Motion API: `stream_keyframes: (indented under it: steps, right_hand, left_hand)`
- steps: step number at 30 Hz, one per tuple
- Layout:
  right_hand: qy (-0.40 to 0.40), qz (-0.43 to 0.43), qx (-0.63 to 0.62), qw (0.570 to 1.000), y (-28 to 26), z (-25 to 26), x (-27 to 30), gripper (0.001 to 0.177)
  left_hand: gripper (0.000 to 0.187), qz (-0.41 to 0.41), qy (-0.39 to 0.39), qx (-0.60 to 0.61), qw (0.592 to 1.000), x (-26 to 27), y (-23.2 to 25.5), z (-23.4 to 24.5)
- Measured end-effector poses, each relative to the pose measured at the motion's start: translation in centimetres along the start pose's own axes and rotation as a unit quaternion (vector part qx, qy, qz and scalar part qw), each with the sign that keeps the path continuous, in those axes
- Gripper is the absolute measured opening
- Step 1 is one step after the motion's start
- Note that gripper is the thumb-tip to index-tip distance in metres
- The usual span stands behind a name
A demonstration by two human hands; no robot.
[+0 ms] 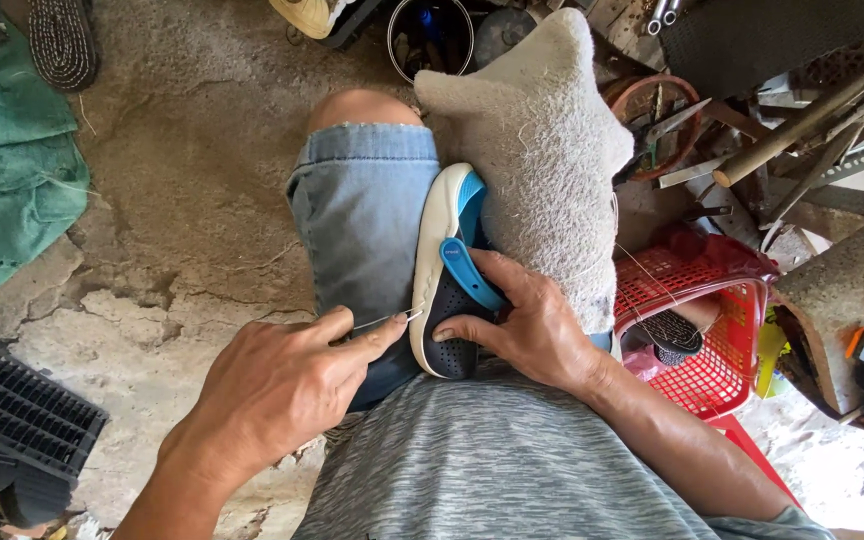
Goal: A person is hand-sewing the sole of a shoe using a specialized hook tool and white thread in a workshop environment.
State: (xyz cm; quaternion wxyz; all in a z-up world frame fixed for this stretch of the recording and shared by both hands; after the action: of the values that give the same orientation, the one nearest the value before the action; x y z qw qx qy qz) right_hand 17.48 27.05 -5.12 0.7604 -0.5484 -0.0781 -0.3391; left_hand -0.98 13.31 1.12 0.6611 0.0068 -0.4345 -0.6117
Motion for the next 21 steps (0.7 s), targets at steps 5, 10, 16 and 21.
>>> stream_keyframes:
  steps: [5,10,16,21]
  right_hand:
    - [0.003,0.009,-0.008,1.0,0.2,-0.1,0.0,0.071]
    - [0.011,0.021,-0.005,1.0,0.2,-0.1,-0.2,0.069]
    - [0.021,0.053,0.0,0.998,-0.3,0.2,-0.2,0.069]
    - [-0.058,0.025,-0.093,0.994,-1.1,2.0,-0.3,0.071]
  left_hand:
    - [0.047,-0.042,0.055,0.045,0.997,-0.4,0.0,0.4]
    - [0.044,-0.04,0.055,0.066,0.996,-1.0,0.0,0.1]
    - [0.043,-0.033,0.048,0.065,0.996,-2.5,0.4,-1.0]
    - [0.047,-0.06,0.103,0.103,0.988,-1.4,-0.3,-0.7]
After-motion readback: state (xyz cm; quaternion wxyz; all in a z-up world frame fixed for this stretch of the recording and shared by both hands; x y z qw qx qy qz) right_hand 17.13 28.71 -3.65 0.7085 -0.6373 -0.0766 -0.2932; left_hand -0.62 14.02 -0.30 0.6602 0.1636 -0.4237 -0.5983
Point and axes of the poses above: each hand's wrist, its own x-axis away from the middle knuckle, its own z-axis out of the back of the hand, y = z × x, the point moved 4 cm from there along -x, towards the middle knuckle, and after that the axes turned 6 degrees about x, right-handed, at the moved point
